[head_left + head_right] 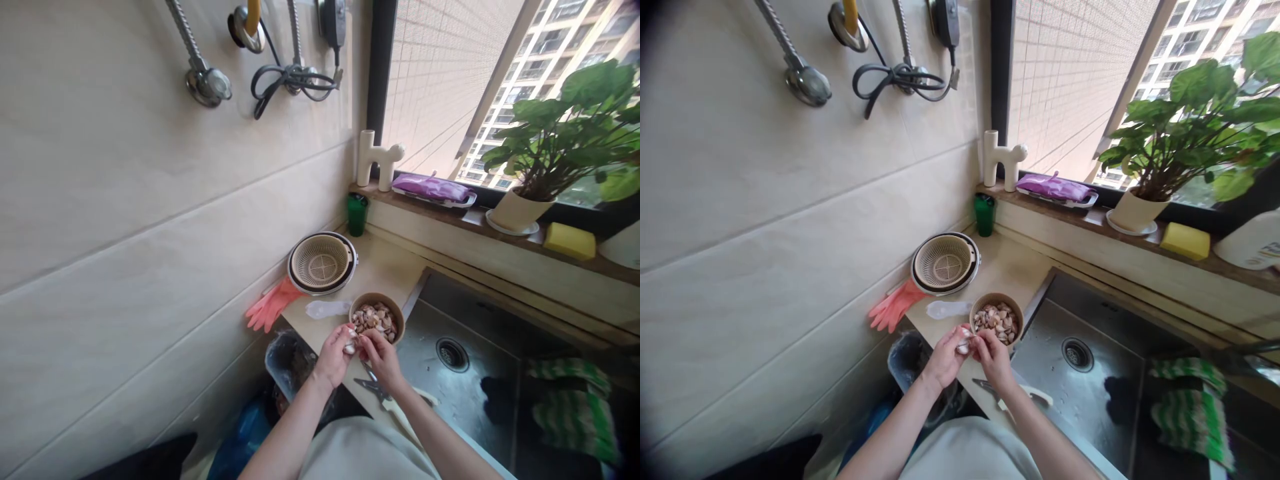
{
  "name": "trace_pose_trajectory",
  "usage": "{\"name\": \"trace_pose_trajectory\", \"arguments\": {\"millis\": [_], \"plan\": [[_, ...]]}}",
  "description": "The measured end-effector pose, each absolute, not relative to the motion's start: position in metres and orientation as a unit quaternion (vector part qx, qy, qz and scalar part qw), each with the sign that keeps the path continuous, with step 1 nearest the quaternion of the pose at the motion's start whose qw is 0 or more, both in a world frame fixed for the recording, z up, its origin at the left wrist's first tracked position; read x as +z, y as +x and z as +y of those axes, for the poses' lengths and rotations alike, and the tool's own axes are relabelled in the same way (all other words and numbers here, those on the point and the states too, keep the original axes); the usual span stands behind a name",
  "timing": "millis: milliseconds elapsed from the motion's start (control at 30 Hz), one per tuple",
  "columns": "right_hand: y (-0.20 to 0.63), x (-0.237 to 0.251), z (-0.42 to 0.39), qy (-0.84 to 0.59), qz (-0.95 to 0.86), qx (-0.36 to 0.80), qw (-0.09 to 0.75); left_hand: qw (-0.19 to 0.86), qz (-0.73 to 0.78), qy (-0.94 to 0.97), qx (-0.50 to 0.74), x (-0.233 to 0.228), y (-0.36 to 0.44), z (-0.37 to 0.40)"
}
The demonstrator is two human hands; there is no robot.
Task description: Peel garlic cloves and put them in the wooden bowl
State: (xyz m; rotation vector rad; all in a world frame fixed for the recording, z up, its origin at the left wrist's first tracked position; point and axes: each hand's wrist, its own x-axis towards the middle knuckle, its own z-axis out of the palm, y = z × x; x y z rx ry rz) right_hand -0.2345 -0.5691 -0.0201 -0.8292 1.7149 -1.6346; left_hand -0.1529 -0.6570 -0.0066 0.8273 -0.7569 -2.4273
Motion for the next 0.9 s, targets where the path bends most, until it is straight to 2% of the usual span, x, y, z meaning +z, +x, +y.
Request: {"name": "trace_pose_trajectory", "arguments": {"millis": [133, 433, 600, 667, 733, 833, 900], "plan": [[-0.235, -0.024, -0.571, -0.203, 0.589, -0.677, 0.393, 0.225, -0.280, 0.288, -0.888, -0.001, -0.153, -0.654], [-0.228, -0.019, -0.568, -0.099, 0.492, -0.704, 0.502, 0.169, -0.330, 0.293, -0.882, -0.002, -0.130, -0.652], [-0.201, -0.023, -0.577, -0.118, 0.520, -0.678, 0.505, 0.196, -0.373, 0.346, -0.838, -0.021, -0.114, -0.643], [-0.194, -0.026, -0.573, -0.169, 0.573, -0.639, 0.485, 0.214, -0.362, 0.367, -0.830, -0.030, -0.107, -0.641], [-0.198, -0.034, -0.555, -0.264, 0.657, -0.561, 0.430, 0.225, -0.349, 0.396, -0.819, -0.038, -0.096, -0.643], [-0.220, -0.058, -0.503, -0.437, 0.790, -0.347, 0.253, 0.240, -0.354, 0.440, -0.790, -0.049, -0.074, -0.650], [-0.238, -0.081, -0.461, -0.459, 0.858, -0.187, 0.136, 0.252, -0.371, 0.459, -0.767, -0.057, -0.059, -0.655]]}}
